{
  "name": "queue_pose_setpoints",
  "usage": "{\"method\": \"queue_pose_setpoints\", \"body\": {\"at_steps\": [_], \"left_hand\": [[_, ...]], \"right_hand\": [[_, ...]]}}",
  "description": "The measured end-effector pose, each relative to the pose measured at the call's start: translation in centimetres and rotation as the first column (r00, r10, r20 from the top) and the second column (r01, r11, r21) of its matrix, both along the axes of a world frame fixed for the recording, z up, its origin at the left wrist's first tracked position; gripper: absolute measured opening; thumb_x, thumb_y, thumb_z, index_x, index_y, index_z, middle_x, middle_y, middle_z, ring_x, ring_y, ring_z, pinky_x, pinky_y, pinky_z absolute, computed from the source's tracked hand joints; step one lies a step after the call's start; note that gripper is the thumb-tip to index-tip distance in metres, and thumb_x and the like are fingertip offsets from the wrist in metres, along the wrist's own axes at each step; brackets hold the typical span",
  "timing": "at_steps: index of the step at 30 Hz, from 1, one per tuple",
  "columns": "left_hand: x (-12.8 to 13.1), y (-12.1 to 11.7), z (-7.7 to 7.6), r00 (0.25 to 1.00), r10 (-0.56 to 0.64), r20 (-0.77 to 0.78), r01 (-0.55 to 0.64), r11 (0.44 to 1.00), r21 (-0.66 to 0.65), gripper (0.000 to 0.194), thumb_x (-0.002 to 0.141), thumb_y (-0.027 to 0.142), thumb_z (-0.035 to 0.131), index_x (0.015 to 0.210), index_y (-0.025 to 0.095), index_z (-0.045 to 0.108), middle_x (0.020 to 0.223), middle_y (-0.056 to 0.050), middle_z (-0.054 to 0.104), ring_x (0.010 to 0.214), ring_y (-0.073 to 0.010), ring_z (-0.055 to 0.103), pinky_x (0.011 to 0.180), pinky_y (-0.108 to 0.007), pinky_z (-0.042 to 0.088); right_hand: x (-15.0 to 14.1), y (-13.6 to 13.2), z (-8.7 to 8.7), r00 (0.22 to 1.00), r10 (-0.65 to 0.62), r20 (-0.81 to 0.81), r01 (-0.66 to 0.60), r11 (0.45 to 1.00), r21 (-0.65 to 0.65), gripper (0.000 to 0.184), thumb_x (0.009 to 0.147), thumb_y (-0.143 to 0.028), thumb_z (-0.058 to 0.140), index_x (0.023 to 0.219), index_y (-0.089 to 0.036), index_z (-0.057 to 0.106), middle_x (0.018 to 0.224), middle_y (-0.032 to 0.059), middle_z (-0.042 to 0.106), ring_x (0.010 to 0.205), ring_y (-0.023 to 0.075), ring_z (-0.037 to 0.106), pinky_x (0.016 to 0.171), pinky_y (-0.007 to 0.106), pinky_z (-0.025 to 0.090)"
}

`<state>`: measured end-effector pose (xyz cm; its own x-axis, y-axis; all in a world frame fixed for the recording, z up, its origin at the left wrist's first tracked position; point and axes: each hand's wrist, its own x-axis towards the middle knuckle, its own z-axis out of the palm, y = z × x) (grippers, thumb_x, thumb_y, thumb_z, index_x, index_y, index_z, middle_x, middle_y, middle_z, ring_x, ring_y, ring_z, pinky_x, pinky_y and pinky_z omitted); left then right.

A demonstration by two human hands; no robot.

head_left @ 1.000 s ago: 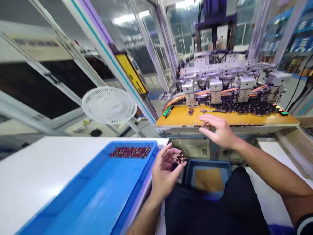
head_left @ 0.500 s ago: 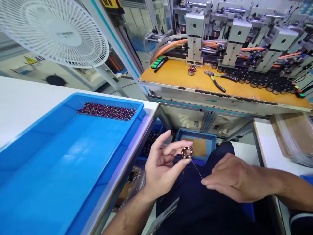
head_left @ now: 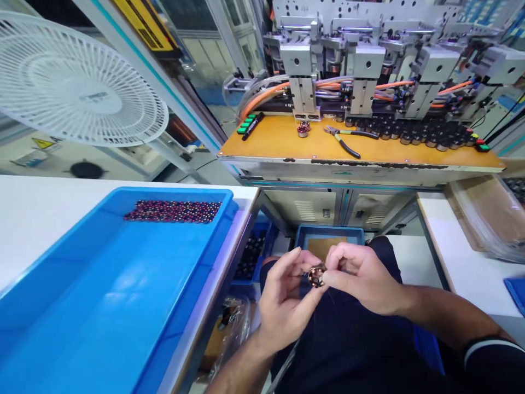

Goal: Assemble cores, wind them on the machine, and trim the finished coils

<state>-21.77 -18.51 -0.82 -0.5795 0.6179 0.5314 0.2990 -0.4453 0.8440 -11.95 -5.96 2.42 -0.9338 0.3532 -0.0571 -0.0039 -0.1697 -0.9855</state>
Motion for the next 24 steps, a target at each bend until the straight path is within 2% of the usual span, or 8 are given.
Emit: {"method": "queue_pose_setpoints", "body": {"at_steps": [4,8,11,14,16,18,20,24], "left_hand": [[-0.2,0.2,0.2,0.992,-0.029,0.120,0.028,1.000,0.005,0.070,0.075,0.000,0.071,0.133,0.030,0.049,0.104,-0.004,0.070,0.081,-0.0110,0.070,0.071,-0.020,0.059],[-0.2,-0.1,0.1,0.995,-0.060,0.083,0.060,0.998,0.007,0.072,0.076,-0.003,0.068,0.136,0.030,0.046,0.109,-0.006,0.072,0.094,-0.0148,0.071,0.082,-0.025,0.059],[-0.1,-0.2,0.1,0.991,-0.116,0.067,0.115,0.993,0.013,0.074,0.077,-0.006,0.065,0.138,0.032,0.045,0.113,-0.005,0.072,0.101,-0.0151,0.070,0.087,-0.026,0.058],[-0.2,-0.3,0.3,0.963,-0.185,0.194,0.186,0.982,0.015,0.068,0.079,-0.004,0.064,0.135,0.032,0.048,0.114,-0.005,0.073,0.099,-0.0149,0.071,0.085,-0.024,0.059],[-0.5,-0.5,0.3,0.931,-0.227,0.286,0.235,0.972,0.008,0.056,0.079,-0.002,0.065,0.125,0.029,0.057,0.113,-0.007,0.073,0.094,-0.0158,0.073,0.082,-0.024,0.059],[-1.0,-0.7,0.3,0.911,-0.251,0.326,0.269,0.963,-0.011,0.041,0.079,0.000,0.067,0.112,0.025,0.066,0.113,-0.009,0.073,0.090,-0.0172,0.073,0.080,-0.026,0.060],[-1.4,-0.8,0.3,0.909,-0.266,0.320,0.293,0.955,-0.039,0.031,0.080,0.005,0.068,0.106,0.022,0.070,0.115,-0.012,0.071,0.091,-0.0179,0.072,0.080,-0.026,0.059],[-1.7,-0.5,0.2,0.900,-0.301,0.315,0.335,0.940,-0.061,0.033,0.074,0.016,0.077,0.106,0.022,0.073,0.113,-0.010,0.064,0.095,-0.0169,0.066,0.080,-0.024,0.057]], "right_hand": [[1.2,-0.8,-1.8,0.990,-0.130,-0.054,0.119,0.978,-0.170,0.030,0.085,-0.042,0.066,0.074,-0.018,0.052,0.065,-0.0030,0.053,0.062,0.0100,0.049,0.063,0.025,0.039],[1.2,0.0,-0.8,0.997,-0.080,-0.009,0.078,0.989,-0.129,0.034,0.077,-0.044,0.075,0.083,-0.017,0.055,0.072,-0.0028,0.052,0.066,0.0098,0.048,0.063,0.024,0.039],[0.9,0.1,-0.1,1.000,-0.022,0.001,0.022,0.993,-0.116,0.037,0.076,-0.048,0.075,0.079,-0.017,0.054,0.074,-0.0018,0.052,0.069,0.0109,0.049,0.065,0.025,0.039],[1.2,-0.5,-0.7,0.996,-0.086,0.006,0.086,0.979,-0.183,0.038,0.081,-0.050,0.069,0.074,-0.018,0.051,0.070,-0.0022,0.050,0.068,0.0112,0.047,0.065,0.026,0.038],[1.6,-0.7,-1.3,0.994,-0.113,0.008,0.112,0.972,-0.207,0.036,0.084,-0.049,0.067,0.074,-0.018,0.051,0.069,-0.0023,0.050,0.067,0.0114,0.047,0.066,0.026,0.039],[1.8,-0.5,-1.2,0.997,-0.080,-0.002,0.078,0.983,-0.167,0.033,0.086,-0.047,0.065,0.078,-0.018,0.052,0.071,-0.0014,0.052,0.068,0.0117,0.048,0.066,0.026,0.039],[1.6,0.0,-0.3,0.999,-0.033,-0.009,0.032,0.998,-0.062,0.029,0.085,-0.043,0.067,0.083,-0.018,0.052,0.074,-0.0012,0.053,0.068,0.0112,0.048,0.064,0.025,0.040],[0.7,1.0,1.8,0.998,0.049,0.044,-0.057,0.981,0.187,0.022,0.084,-0.033,0.065,0.076,-0.017,0.052,0.070,-0.0023,0.052,0.063,0.0094,0.047,0.060,0.023,0.038]]}}
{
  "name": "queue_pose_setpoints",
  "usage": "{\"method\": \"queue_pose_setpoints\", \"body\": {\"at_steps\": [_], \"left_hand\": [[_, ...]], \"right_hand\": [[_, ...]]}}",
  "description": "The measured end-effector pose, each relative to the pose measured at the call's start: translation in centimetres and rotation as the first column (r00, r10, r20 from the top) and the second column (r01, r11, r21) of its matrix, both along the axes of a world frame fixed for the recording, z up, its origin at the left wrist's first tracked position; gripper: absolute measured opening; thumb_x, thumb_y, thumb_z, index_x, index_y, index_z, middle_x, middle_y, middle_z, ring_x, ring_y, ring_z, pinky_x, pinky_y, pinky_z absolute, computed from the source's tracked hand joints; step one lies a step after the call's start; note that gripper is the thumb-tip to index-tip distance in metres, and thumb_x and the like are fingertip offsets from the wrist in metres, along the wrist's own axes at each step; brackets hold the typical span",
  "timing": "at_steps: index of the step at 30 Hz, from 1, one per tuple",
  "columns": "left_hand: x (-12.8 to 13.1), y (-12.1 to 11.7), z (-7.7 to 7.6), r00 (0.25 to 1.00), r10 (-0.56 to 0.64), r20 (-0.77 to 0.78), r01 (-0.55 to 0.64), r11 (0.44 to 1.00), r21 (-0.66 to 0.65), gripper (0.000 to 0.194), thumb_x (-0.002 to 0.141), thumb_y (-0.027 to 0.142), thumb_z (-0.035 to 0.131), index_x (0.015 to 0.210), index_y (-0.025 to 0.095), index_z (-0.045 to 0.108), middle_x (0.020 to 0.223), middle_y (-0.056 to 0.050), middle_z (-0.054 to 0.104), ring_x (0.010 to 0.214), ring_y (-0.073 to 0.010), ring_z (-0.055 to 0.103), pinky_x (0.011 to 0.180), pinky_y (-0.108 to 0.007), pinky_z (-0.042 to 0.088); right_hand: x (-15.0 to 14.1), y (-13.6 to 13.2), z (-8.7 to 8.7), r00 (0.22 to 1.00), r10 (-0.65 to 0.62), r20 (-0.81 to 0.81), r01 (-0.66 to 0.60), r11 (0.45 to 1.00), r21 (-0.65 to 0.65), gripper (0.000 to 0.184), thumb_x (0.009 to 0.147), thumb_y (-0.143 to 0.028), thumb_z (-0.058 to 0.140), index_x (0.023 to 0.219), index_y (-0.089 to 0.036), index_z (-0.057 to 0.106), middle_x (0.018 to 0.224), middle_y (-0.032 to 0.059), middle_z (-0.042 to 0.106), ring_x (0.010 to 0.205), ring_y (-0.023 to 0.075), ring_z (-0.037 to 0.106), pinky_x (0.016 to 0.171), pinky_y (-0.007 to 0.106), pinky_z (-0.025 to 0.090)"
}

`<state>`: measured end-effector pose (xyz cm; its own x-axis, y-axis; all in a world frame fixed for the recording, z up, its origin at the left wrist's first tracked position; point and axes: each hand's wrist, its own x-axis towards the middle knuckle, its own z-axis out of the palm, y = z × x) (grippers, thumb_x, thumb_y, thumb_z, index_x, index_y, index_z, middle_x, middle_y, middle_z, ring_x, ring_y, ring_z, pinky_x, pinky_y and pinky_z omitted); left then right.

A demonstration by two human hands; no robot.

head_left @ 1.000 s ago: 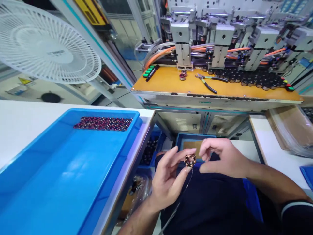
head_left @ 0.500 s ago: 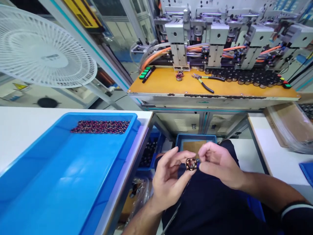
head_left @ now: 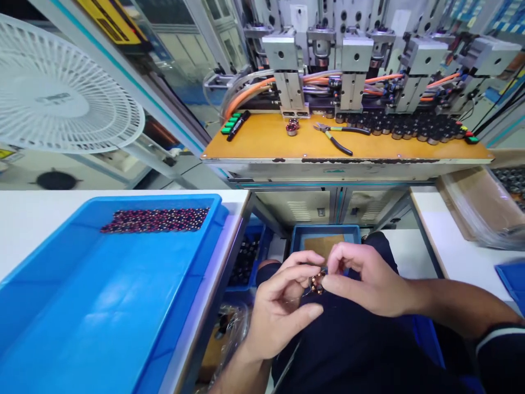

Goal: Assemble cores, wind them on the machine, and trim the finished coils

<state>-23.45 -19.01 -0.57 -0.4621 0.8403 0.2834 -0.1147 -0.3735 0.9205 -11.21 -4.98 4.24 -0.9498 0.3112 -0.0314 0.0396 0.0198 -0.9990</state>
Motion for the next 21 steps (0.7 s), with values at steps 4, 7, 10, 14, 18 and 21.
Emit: {"method": "queue_pose_setpoints", "body": {"at_steps": [4,7,10,14,18,21], "left_hand": [[0.1,0.3,0.1,0.996,-0.034,0.077,0.038,0.997,-0.060,0.026,0.075,0.016,0.076,0.100,0.023,0.074,0.102,-0.006,0.062,0.080,-0.0112,0.064,0.072,-0.020,0.055],[0.1,0.4,0.4,0.988,-0.064,0.143,0.072,0.996,-0.051,0.026,0.074,0.018,0.077,0.100,0.024,0.074,0.101,-0.006,0.064,0.070,-0.0104,0.064,0.067,-0.022,0.056],[0.2,0.5,0.6,0.989,-0.028,0.143,0.037,0.997,-0.062,0.024,0.071,0.017,0.079,0.095,0.021,0.075,0.096,-0.008,0.068,0.072,-0.0127,0.066,0.066,-0.022,0.057],[0.3,0.6,0.6,0.995,0.005,0.096,0.003,0.997,-0.083,0.022,0.070,0.015,0.079,0.092,0.018,0.076,0.094,-0.010,0.070,0.077,-0.0141,0.067,0.068,-0.020,0.057],[0.3,0.4,0.7,0.987,-0.025,0.158,0.040,0.995,-0.091,0.023,0.070,0.017,0.080,0.093,0.019,0.077,0.095,-0.011,0.072,0.074,-0.0151,0.068,0.065,-0.022,0.057],[0.3,0.4,0.8,0.975,-0.094,0.201,0.116,0.988,-0.102,0.022,0.070,0.018,0.080,0.093,0.019,0.077,0.096,-0.011,0.072,0.071,-0.0142,0.068,0.066,-0.023,0.057]], "right_hand": [[-0.1,0.8,0.6,0.999,0.002,0.033,-0.006,0.993,0.117,0.019,0.088,-0.028,0.055,0.073,-0.016,0.053,0.067,-0.0028,0.051,0.063,0.0089,0.046,0.059,0.022,0.037],[0.2,1.4,0.8,0.995,-0.015,0.099,0.006,0.996,0.088,0.020,0.086,-0.030,0.059,0.073,-0.016,0.054,0.066,-0.0033,0.050,0.062,0.0084,0.044,0.057,0.021,0.036],[0.3,1.6,1.2,0.983,0.054,0.173,-0.049,0.998,-0.034,0.021,0.081,-0.032,0.068,0.075,-0.015,0.056,0.066,-0.0034,0.052,0.059,0.0079,0.044,0.056,0.020,0.037],[0.6,1.7,1.3,0.969,0.161,0.186,-0.145,0.985,-0.099,0.021,0.082,-0.031,0.065,0.073,-0.015,0.056,0.067,-0.0026,0.054,0.060,0.0078,0.046,0.057,0.020,0.039],[1.2,3.4,1.3,0.916,0.310,0.255,-0.310,0.950,-0.040,0.019,0.085,-0.027,0.059,0.072,-0.015,0.059,0.066,-0.0023,0.054,0.059,0.0075,0.046,0.056,0.021,0.038],[1.0,4.8,1.8,0.914,0.335,0.226,-0.365,0.925,0.105,0.016,0.085,-0.029,0.064,0.079,-0.014,0.064,0.072,-0.0008,0.058,0.064,0.0089,0.050,0.061,0.022,0.042]]}}
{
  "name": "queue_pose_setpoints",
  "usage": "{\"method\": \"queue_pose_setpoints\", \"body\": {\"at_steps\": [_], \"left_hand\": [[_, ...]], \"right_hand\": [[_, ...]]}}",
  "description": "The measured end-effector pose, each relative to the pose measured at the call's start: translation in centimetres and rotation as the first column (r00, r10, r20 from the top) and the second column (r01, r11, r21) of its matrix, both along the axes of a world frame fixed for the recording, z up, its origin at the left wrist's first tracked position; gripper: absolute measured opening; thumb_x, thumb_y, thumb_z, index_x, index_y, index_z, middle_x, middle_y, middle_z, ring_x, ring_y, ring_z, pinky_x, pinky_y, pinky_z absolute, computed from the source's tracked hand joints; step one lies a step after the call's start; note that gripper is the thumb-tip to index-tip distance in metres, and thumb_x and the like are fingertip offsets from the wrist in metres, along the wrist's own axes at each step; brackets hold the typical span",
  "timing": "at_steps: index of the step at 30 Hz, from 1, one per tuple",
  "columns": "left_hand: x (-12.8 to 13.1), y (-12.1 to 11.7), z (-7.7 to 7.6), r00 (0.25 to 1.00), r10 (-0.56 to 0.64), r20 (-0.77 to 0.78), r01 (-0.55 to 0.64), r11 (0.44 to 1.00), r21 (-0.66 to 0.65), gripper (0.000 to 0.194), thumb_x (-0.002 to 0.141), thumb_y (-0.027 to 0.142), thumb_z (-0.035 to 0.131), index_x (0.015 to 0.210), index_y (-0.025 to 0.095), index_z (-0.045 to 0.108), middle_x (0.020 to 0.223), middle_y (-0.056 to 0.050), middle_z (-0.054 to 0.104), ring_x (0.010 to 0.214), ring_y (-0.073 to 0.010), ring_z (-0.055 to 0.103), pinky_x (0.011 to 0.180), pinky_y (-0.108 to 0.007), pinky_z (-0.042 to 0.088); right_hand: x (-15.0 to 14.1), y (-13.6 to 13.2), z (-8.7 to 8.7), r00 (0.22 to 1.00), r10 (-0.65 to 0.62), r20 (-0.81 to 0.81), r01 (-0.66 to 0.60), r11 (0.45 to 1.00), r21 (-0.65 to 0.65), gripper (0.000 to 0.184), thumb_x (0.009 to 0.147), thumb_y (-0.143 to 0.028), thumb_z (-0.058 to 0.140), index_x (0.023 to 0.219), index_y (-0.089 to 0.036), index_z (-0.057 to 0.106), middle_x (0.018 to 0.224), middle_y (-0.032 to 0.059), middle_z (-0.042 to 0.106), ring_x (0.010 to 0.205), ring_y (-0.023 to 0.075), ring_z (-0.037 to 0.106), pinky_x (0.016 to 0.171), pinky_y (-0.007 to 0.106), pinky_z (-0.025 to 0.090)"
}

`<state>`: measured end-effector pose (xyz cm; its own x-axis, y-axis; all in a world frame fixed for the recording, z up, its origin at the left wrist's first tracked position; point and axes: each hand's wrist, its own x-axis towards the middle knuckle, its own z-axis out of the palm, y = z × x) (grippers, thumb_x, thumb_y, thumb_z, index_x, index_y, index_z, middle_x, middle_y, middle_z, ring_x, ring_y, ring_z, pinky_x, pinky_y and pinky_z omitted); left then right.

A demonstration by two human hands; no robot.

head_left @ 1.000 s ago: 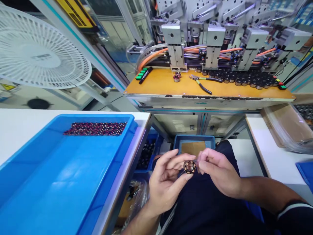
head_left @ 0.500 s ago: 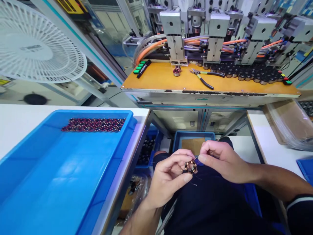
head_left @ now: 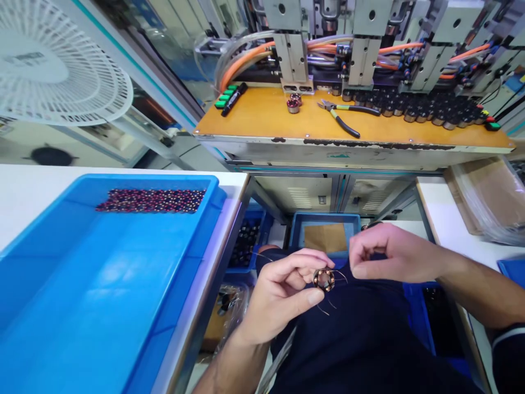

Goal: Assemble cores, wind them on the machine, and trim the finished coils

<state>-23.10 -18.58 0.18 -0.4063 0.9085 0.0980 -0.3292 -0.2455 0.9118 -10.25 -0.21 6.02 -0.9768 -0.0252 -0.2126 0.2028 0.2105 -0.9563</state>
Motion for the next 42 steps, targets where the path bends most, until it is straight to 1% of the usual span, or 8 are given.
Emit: {"method": "queue_pose_setpoints", "body": {"at_steps": [3,7,12,16,20,24,32,42], "left_hand": [[0.2,0.2,0.0,0.996,-0.084,-0.011,0.084,0.996,-0.035,0.023,0.070,0.019,0.080,0.093,0.020,0.077,0.098,-0.010,0.072,0.077,-0.0157,0.068,0.071,-0.024,0.057],[0.7,0.3,0.0,0.987,-0.158,-0.001,0.157,0.985,-0.075,0.026,0.072,0.018,0.078,0.098,0.020,0.076,0.083,-0.006,0.073,0.070,-0.0153,0.067,0.067,-0.025,0.057],[0.8,-0.2,-0.1,0.999,-0.021,0.027,0.023,0.997,-0.073,0.030,0.069,0.017,0.080,0.099,0.019,0.076,0.094,-0.012,0.075,0.074,-0.0178,0.071,0.069,-0.027,0.059],[0.7,-0.3,-0.1,0.997,0.069,-0.032,-0.069,0.998,-0.006,0.026,0.070,0.017,0.080,0.095,0.022,0.077,0.098,-0.010,0.074,0.073,-0.0151,0.070,0.067,-0.023,0.058],[0.6,-0.1,-0.1,0.989,0.090,-0.121,-0.092,0.996,-0.010,0.021,0.069,0.018,0.080,0.090,0.020,0.078,0.097,-0.011,0.073,0.068,-0.0143,0.069,0.062,-0.022,0.058],[0.7,0.0,-0.1,0.989,0.072,-0.127,-0.074,0.997,-0.008,0.025,0.068,0.014,0.081,0.092,0.020,0.078,0.097,-0.009,0.072,0.067,-0.0128,0.068,0.063,-0.020,0.057],[1.0,-0.3,-1.0,0.996,-0.031,0.088,0.032,0.999,-0.007,0.026,0.068,0.022,0.082,0.094,0.022,0.078,0.099,-0.010,0.070,0.066,-0.0137,0.069,0.063,-0.025,0.060],[0.8,0.1,-0.9,0.992,-0.089,0.092,0.083,0.994,0.065,0.033,0.067,0.024,0.083,0.099,0.026,0.077,0.100,-0.007,0.064,0.065,-0.0112,0.066,0.063,-0.024,0.059]], "right_hand": [[-1.4,0.1,0.4,0.977,-0.011,-0.213,0.027,0.997,0.070,0.022,0.078,-0.030,0.075,0.092,-0.015,0.066,0.086,0.0013,0.061,0.076,0.0111,0.054,0.071,0.024,0.045],[-3.1,-0.7,0.1,0.947,0.103,-0.303,-0.088,0.994,0.061,0.011,0.082,-0.024,0.070,0.078,-0.016,0.065,0.084,0.0003,0.057,0.078,0.0108,0.055,0.075,0.024,0.046],[-2.3,-1.5,-0.1,0.961,-0.179,-0.209,0.196,0.978,0.065,0.016,0.085,-0.023,0.062,0.070,-0.016,0.060,0.073,-0.0008,0.059,0.068,0.0102,0.053,0.065,0.023,0.044],[-1.0,-2.1,0.2,0.952,-0.294,-0.089,0.298,0.954,0.037,0.019,0.083,-0.028,0.063,0.069,-0.017,0.059,0.068,-0.0010,0.060,0.064,0.0100,0.052,0.058,0.022,0.042],[-0.6,-2.3,0.7,0.971,-0.235,0.042,0.237,0.970,-0.059,0.016,0.080,-0.029,0.065,0.074,-0.015,0.062,0.065,-0.0020,0.061,0.058,0.0084,0.051,0.053,0.020,0.041],[-0.8,-1.9,1.4,0.980,-0.158,0.122,0.154,0.987,0.045,0.008,0.079,-0.019,0.062,0.074,-0.014,0.065,0.065,-0.0013,0.063,0.059,0.0090,0.053,0.053,0.019,0.040],[-0.1,-2.0,1.3,0.993,-0.049,-0.111,0.069,0.981,0.182,0.014,0.087,-0.019,0.056,0.078,-0.016,0.066,0.072,-0.0001,0.066,0.066,0.0101,0.057,0.063,0.021,0.044],[0.8,-2.9,0.8,0.972,-0.121,-0.202,0.147,0.982,0.119,0.016,0.090,-0.022,0.056,0.079,-0.017,0.065,0.074,-0.0005,0.066,0.064,0.0092,0.057,0.063,0.020,0.045]]}}
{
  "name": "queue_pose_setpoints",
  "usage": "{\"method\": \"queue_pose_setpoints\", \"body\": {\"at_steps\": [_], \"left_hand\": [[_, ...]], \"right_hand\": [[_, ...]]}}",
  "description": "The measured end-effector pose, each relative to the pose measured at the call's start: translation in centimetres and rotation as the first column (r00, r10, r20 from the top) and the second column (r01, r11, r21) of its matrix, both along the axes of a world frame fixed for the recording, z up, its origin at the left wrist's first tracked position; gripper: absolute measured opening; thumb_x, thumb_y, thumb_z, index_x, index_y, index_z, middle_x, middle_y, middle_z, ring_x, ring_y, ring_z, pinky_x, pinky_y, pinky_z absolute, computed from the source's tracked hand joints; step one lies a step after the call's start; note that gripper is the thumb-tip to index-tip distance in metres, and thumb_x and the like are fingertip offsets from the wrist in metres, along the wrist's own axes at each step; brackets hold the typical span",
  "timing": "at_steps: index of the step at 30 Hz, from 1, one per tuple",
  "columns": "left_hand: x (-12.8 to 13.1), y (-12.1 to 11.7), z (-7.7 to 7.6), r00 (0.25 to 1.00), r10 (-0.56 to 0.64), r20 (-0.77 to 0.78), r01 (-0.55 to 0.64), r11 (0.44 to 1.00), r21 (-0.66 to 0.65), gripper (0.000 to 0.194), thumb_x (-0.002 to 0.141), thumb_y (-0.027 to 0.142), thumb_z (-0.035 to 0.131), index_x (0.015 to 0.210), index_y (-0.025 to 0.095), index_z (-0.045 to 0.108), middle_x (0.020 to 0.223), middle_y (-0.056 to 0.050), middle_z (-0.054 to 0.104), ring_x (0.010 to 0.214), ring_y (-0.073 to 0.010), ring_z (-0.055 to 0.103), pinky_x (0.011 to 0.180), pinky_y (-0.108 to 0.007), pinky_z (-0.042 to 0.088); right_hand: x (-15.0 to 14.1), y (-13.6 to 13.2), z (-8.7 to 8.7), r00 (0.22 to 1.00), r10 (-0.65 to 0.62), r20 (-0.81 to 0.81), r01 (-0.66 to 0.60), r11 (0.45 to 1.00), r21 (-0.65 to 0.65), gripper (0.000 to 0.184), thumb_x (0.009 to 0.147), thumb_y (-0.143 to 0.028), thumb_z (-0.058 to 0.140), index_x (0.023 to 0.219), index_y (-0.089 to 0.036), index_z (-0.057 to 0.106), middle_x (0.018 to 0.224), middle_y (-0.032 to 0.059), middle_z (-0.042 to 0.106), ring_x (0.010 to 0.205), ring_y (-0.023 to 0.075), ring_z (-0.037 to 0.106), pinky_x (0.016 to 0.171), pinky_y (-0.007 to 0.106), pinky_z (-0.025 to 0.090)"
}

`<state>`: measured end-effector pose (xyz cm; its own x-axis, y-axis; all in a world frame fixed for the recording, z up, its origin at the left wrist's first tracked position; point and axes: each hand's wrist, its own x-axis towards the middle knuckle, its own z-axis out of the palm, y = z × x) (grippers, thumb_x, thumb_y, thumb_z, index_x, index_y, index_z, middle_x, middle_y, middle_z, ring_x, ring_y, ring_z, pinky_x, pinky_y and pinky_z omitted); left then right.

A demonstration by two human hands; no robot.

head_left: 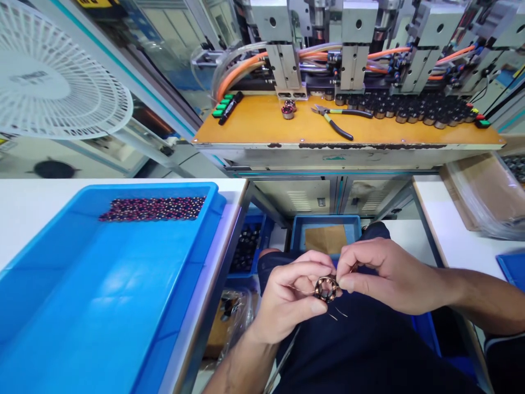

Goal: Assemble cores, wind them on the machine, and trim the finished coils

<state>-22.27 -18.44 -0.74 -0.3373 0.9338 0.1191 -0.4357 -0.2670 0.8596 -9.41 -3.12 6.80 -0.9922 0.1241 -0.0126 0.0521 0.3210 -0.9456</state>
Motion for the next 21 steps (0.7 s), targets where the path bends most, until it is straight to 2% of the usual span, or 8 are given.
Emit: {"method": "queue_pose_setpoints", "body": {"at_steps": [8,10,12,14,15,17,19,21], "left_hand": [[0.0,0.1,0.6,0.999,0.022,-0.037,-0.022,1.000,0.000,0.031,0.064,0.024,0.086,0.094,0.025,0.078,0.094,-0.004,0.060,0.059,-0.0057,0.055,0.056,-0.019,0.051],[0.1,0.1,0.6,1.000,0.010,-0.030,-0.010,1.000,0.002,0.029,0.064,0.025,0.085,0.093,0.024,0.077,0.093,-0.004,0.059,0.059,-0.0064,0.055,0.056,-0.019,0.050],[0.0,0.1,0.6,1.000,-0.009,-0.020,0.010,1.000,0.021,0.028,0.066,0.027,0.085,0.092,0.023,0.076,0.090,-0.004,0.059,0.062,-0.0089,0.059,0.057,-0.021,0.051],[0.0,0.1,0.5,1.000,-0.029,0.005,0.029,0.999,0.046,0.028,0.068,0.029,0.083,0.093,0.022,0.074,0.086,-0.004,0.060,0.063,-0.0113,0.061,0.058,-0.022,0.051],[-0.1,0.1,0.5,0.999,-0.046,0.026,0.044,0.998,0.054,0.028,0.068,0.030,0.083,0.094,0.022,0.074,0.084,-0.005,0.060,0.063,-0.0120,0.062,0.058,-0.022,0.051],[0.0,0.2,0.5,0.992,-0.090,0.084,0.086,0.995,0.053,0.028,0.068,0.032,0.083,0.091,0.019,0.073,0.082,-0.005,0.059,0.061,-0.0119,0.062,0.057,-0.022,0.050],[0.1,0.3,0.6,0.977,-0.148,0.155,0.143,0.989,0.043,0.030,0.067,0.034,0.084,0.089,0.016,0.073,0.084,-0.004,0.058,0.060,-0.0106,0.062,0.057,-0.021,0.049],[0.3,0.5,0.6,0.954,-0.197,0.227,0.193,0.980,0.041,0.031,0.065,0.033,0.085,0.089,0.017,0.074,0.089,-0.004,0.058,0.061,-0.0087,0.062,0.058,-0.019,0.048]], "right_hand": [[0.1,-0.6,0.2,0.999,-0.021,0.031,0.021,1.000,0.012,0.015,0.090,-0.021,0.057,0.077,-0.017,0.064,0.073,-0.0007,0.066,0.066,0.0094,0.058,0.064,0.020,0.045],[0.4,-0.4,0.2,0.999,0.036,0.023,-0.037,0.999,0.041,0.014,0.091,-0.021,0.057,0.078,-0.017,0.064,0.074,0.0000,0.065,0.066,0.0097,0.059,0.064,0.020,0.046],[0.8,0.1,0.2,0.988,0.156,-0.005,-0.155,0.982,0.109,0.013,0.091,-0.021,0.057,0.080,-0.017,0.063,0.074,0.0009,0.065,0.067,0.0101,0.059,0.064,0.021,0.046],[1.2,0.8,0.3,0.973,0.210,-0.093,-0.177,0.945,0.275,0.010,0.092,-0.021,0.057,0.084,-0.017,0.064,0.075,0.0025,0.065,0.068,0.0116,0.059,0.065,0.023,0.047],[1.3,1.1,0.3,0.966,0.201,-0.165,-0.125,0.915,0.383,0.008,0.092,-0.020,0.058,0.088,-0.017,0.064,0.077,0.0037,0.065,0.071,0.0128,0.060,0.067,0.025,0.048],[1.3,1.5,0.2,0.920,0.194,-0.340,0.037,0.822,0.569,0.009,0.090,-0.018,0.061,0.098,-0.017,0.064,0.084,0.0066,0.068,0.078,0.0156,0.063,0.072,0.028,0.051],[1.0,1.5,0.0,0.839,0.270,-0.472,0.129,0.743,0.656,0.018,0.088,-0.016,0.064,0.106,-0.014,0.063,0.091,0.0091,0.069,0.084,0.0177,0.064,0.077,0.032,0.053],[0.5,1.3,-0.3,0.765,0.344,-0.544,0.153,0.723,0.674,0.020,0.086,-0.014,0.067,0.105,-0.009,0.063,0.092,0.0107,0.070,0.084,0.0181,0.064,0.076,0.033,0.055]]}}
